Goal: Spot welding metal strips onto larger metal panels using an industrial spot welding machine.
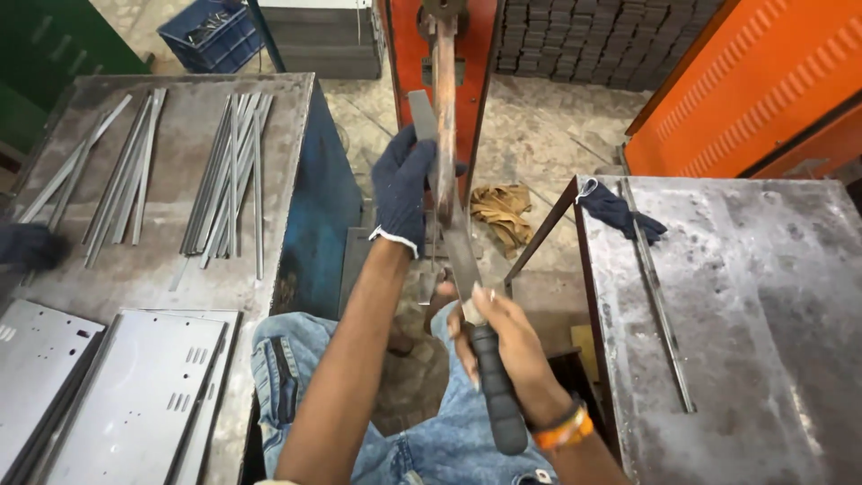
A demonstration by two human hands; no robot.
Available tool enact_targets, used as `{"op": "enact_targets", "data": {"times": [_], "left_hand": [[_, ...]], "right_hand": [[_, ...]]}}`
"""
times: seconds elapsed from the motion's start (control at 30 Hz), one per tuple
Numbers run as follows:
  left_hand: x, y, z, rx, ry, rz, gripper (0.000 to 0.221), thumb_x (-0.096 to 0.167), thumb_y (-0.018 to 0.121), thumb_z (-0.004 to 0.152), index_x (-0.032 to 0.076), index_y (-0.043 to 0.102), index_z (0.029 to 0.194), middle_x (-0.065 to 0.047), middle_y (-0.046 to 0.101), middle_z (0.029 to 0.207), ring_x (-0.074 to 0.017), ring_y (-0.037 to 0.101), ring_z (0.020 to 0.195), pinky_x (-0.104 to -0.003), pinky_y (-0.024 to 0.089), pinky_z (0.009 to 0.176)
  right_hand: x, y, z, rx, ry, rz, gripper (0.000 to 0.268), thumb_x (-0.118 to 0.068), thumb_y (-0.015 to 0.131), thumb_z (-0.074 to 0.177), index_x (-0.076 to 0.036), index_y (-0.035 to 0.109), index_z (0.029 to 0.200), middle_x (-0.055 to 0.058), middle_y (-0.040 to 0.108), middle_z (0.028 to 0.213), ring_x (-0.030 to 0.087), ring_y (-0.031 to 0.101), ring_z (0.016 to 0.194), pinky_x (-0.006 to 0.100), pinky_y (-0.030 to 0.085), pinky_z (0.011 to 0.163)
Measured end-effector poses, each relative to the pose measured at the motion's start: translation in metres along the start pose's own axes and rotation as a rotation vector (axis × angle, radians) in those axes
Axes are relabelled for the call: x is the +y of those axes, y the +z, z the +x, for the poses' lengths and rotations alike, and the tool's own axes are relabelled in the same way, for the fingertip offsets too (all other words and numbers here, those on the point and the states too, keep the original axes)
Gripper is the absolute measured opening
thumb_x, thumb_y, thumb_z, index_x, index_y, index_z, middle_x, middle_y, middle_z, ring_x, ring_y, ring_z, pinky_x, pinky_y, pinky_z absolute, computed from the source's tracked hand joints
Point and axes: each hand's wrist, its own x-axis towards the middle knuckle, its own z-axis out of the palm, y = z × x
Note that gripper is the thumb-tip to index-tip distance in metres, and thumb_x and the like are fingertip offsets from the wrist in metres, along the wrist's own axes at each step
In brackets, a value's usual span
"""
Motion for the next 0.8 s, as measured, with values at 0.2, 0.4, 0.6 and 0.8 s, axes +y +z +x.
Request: {"op": "enact_targets", "data": {"times": [0.2,0.4,0.6,0.8], "left_hand": [[-0.007,-0.003,-0.001,-0.218,-0.184,-0.190,0.037,0.027,0.053,0.102,-0.005,0.064,0.116,-0.021,0.076,0.106,-0.0307,0.078,0.081,-0.040,0.064,0.076],[-0.008,-0.013,-0.050,-0.183,-0.201,-0.165,0.040,0.026,0.056,0.103,-0.009,0.066,0.119,-0.023,0.073,0.105,-0.0323,0.077,0.096,-0.046,0.065,0.089],[-0.027,0.003,0.027,-0.129,-0.117,-0.315,0.042,0.026,0.056,0.104,-0.014,0.065,0.117,-0.027,0.074,0.105,-0.0360,0.077,0.091,-0.047,0.063,0.088],[-0.020,0.005,0.011,-0.136,-0.113,-0.216,0.044,0.029,0.054,0.107,-0.012,0.066,0.116,-0.027,0.074,0.107,-0.0345,0.077,0.085,-0.043,0.063,0.079]], "right_hand": [[0.009,0.021,0.007,0.153,-0.066,-0.160,0.048,-0.037,0.047,0.106,0.006,0.063,0.120,0.004,0.060,0.067,0.010,0.052,0.042,0.028,0.045,0.036],[0.051,0.023,-0.043,0.262,0.072,-0.103,0.046,-0.037,0.051,0.099,0.004,0.067,0.108,0.009,0.060,0.054,0.015,0.050,0.031,0.032,0.040,0.029],[-0.004,0.037,0.029,0.190,-0.104,-0.143,0.043,-0.038,0.051,0.103,0.002,0.064,0.110,0.004,0.059,0.061,0.010,0.051,0.039,0.028,0.042,0.033],[0.005,0.042,0.008,0.255,-0.096,-0.151,0.045,-0.039,0.049,0.104,0.003,0.065,0.110,0.003,0.059,0.065,0.009,0.051,0.040,0.026,0.041,0.034]]}}
